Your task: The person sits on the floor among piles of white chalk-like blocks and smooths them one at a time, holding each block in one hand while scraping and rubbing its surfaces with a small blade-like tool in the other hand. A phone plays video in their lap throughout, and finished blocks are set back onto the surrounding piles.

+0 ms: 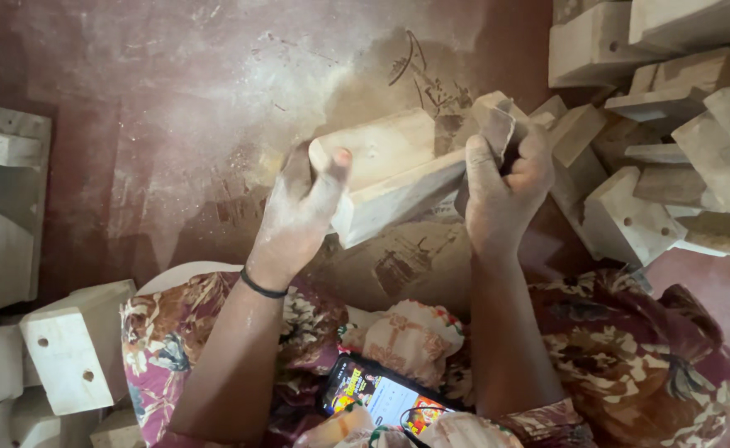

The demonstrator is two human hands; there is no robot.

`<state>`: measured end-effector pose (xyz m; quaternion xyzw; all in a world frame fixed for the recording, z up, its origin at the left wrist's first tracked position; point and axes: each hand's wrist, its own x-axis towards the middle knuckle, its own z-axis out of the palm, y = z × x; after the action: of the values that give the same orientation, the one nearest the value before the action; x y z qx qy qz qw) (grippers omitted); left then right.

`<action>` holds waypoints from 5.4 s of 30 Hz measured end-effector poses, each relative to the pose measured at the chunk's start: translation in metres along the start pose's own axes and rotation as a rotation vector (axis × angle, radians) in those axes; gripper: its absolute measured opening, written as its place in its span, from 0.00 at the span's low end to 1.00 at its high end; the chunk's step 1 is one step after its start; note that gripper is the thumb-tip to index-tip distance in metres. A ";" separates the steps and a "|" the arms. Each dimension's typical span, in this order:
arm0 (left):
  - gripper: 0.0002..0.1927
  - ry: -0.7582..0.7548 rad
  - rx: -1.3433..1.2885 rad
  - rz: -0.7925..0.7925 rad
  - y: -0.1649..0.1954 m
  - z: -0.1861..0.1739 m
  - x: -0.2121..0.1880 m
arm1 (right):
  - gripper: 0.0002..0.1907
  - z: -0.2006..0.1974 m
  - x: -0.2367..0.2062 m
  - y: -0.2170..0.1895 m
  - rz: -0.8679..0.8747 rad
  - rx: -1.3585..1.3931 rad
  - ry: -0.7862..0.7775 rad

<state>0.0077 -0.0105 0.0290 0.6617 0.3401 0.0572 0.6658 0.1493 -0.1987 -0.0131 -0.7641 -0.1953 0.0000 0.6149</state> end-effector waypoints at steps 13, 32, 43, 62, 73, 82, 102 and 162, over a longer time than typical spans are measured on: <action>0.36 0.180 0.197 0.573 -0.022 0.023 -0.004 | 0.10 0.053 -0.017 -0.033 -0.691 -0.361 -0.051; 0.32 0.204 0.324 0.640 -0.005 0.017 -0.002 | 0.18 -0.010 0.048 0.024 0.226 -0.317 0.204; 0.61 0.000 0.470 0.814 -0.012 -0.016 0.007 | 0.05 -0.008 0.032 -0.037 -0.282 -0.355 -0.330; 0.39 0.406 0.496 0.819 0.032 -0.013 -0.026 | 0.01 -0.008 0.023 -0.029 -0.246 -0.128 0.142; 0.39 0.313 0.504 0.844 0.007 0.011 -0.013 | 0.15 0.024 0.004 -0.033 -0.517 -0.355 -0.440; 0.36 0.215 0.497 0.870 -0.003 -0.010 -0.002 | 0.14 0.046 0.004 -0.024 -0.573 -0.445 -0.350; 0.40 0.149 0.520 0.857 0.005 -0.015 -0.006 | 0.17 0.056 -0.021 -0.031 -0.844 -0.171 -0.341; 0.29 0.173 0.593 0.820 0.005 -0.007 -0.005 | 0.17 0.039 -0.016 0.027 -0.287 0.127 -0.357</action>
<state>0.0023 -0.0068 0.0358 0.8939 0.1079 0.2692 0.3419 0.1335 -0.1717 -0.0518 -0.6763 -0.4069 0.0599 0.6112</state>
